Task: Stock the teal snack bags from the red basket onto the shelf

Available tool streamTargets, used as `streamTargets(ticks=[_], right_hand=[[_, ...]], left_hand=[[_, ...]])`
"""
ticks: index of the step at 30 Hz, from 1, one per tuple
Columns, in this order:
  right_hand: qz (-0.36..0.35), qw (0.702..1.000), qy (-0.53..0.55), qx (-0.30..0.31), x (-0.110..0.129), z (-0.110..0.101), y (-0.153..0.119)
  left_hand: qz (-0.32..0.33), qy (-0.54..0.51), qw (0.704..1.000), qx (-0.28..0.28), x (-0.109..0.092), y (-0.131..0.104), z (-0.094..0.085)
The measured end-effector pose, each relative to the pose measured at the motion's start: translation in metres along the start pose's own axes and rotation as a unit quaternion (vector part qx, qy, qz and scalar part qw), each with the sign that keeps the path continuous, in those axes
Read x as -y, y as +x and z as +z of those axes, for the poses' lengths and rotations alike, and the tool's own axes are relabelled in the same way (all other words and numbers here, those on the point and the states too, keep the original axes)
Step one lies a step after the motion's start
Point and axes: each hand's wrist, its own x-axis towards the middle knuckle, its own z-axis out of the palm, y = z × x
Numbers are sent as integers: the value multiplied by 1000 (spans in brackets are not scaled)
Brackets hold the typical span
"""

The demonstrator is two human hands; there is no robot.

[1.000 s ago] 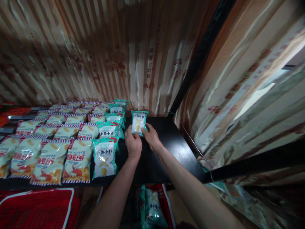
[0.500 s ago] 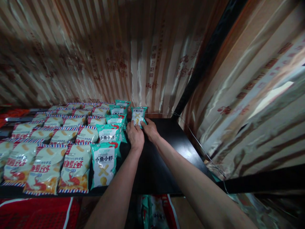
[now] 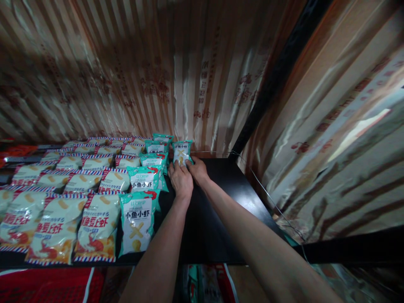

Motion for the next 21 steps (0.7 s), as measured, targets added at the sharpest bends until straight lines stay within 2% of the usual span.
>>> streamTargets(ticks=[12,21], right_hand=[[10,991,-134,11,7,-2,0],[5,983,-182,16,9,-4,0]], left_hand=[[7,-10,1000,-8,6,2,6],[20,-15,1000,-14,5,1,12]])
